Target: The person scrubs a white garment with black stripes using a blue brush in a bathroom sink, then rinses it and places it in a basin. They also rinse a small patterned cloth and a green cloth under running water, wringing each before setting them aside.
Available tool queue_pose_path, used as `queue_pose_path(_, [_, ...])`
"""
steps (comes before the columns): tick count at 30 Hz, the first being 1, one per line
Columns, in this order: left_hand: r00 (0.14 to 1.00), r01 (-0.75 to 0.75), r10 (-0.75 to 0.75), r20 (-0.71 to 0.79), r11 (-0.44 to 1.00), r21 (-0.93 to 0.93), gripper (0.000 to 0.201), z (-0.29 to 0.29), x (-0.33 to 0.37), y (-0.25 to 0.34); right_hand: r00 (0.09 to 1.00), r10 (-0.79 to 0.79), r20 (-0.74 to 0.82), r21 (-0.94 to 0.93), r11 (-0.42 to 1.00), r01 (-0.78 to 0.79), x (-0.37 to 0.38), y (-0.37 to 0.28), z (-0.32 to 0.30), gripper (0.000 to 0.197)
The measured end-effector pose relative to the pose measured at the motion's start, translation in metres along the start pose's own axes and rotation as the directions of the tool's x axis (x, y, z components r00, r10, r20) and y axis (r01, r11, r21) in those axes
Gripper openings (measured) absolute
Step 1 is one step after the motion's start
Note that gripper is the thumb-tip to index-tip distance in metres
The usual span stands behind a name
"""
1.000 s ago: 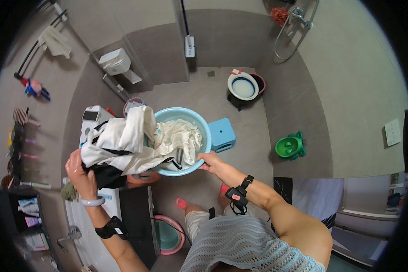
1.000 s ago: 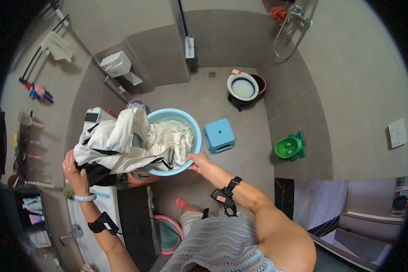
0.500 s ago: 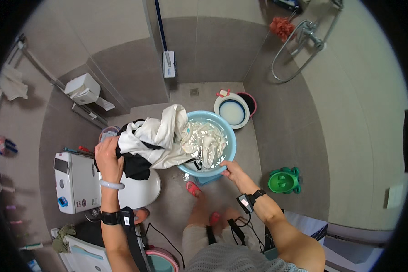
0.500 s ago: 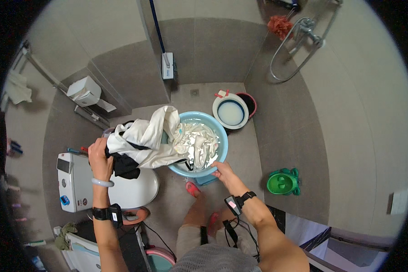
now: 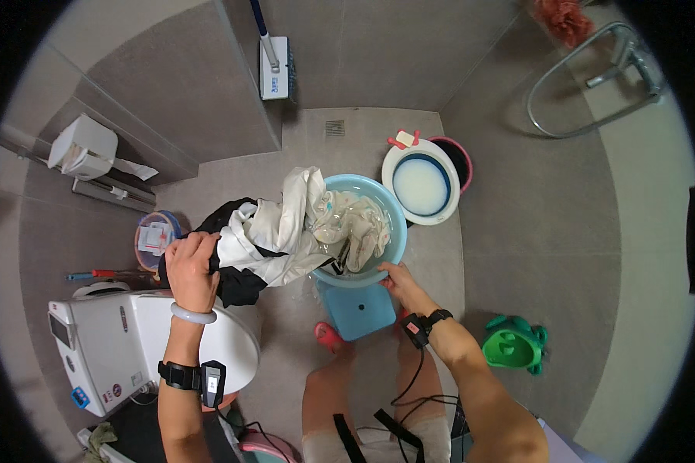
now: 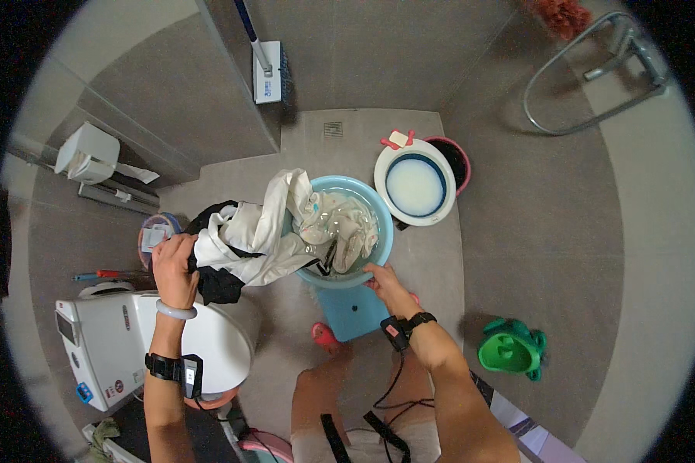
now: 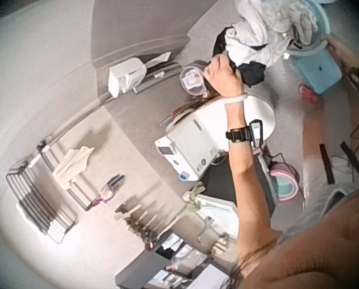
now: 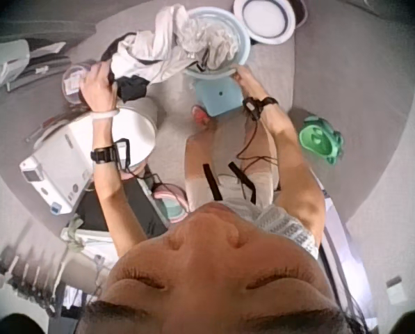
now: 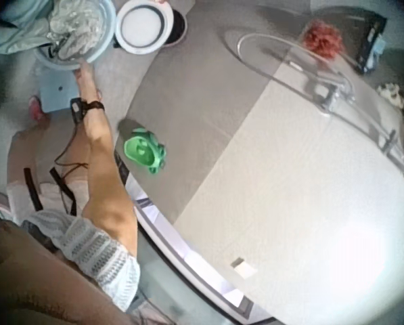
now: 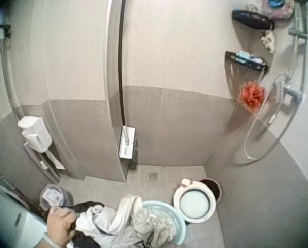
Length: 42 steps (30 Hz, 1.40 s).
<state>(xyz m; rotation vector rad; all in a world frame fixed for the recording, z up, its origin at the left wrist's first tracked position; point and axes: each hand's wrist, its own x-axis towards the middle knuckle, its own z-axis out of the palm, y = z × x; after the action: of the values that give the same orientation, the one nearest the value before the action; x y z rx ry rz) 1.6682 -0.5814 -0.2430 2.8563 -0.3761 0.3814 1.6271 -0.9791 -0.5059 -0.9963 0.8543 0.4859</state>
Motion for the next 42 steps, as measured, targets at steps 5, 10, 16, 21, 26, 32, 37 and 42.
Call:
queue_pose_path(5, [0.999, -0.018, 0.016, 0.044, 0.998, 0.053, 0.047, 0.173, -0.002, -0.016, 0.997, 0.036, -0.07, -0.069, 0.997, -0.041, 0.177, 0.04, -0.044, 0.024])
queue_pose_path(10, [0.999, -0.013, 0.009, 0.04, 0.995, 0.096, 0.046, 0.349, -0.009, -0.019, 0.996, 0.086, 0.034, -0.177, 0.981, -0.079, 0.333, 0.079, -0.094, 0.036])
queue_pose_path(16, [0.995, 0.011, -0.024, 0.092, 0.99, 0.139, 0.046, 0.42, -0.018, -0.021, 0.996, 0.077, 0.037, -0.196, 0.978, -0.069, 0.402, 0.105, -0.116, 0.031])
queue_pose_path(21, [0.993, -0.017, -0.01, 0.115, 0.974, 0.226, 0.04, 0.541, -0.03, -0.015, 0.989, 0.116, 0.094, -0.223, 0.97, -0.093, 0.512, 0.145, -0.153, 0.034])
queue_pose_path(26, [0.987, 0.004, -0.047, 0.152, 0.963, 0.269, 0.035, 0.587, -0.032, -0.022, 0.993, 0.064, 0.097, -0.258, 0.965, -0.037, 0.562, 0.168, -0.19, 0.041])
queue_pose_path(32, [0.99, -0.011, -0.026, 0.142, 0.967, 0.256, 0.031, 0.631, -0.013, -0.002, 0.976, 0.047, 0.214, -0.179, 0.984, -0.008, 0.559, 0.156, -0.214, 0.058])
queue_pose_path(37, [0.98, 0.008, -0.065, 0.188, 0.957, 0.291, 0.029, 0.677, -0.007, 0.006, 0.999, -0.001, -0.04, -0.229, 0.973, -0.008, 0.542, 0.145, -0.224, 0.064])
queue_pose_path(42, [0.956, 0.102, -0.203, 0.211, 0.906, 0.41, 0.028, 0.722, -0.021, 0.004, 0.987, -0.007, -0.163, 0.382, 0.921, 0.07, 0.468, 0.114, -0.235, 0.03])
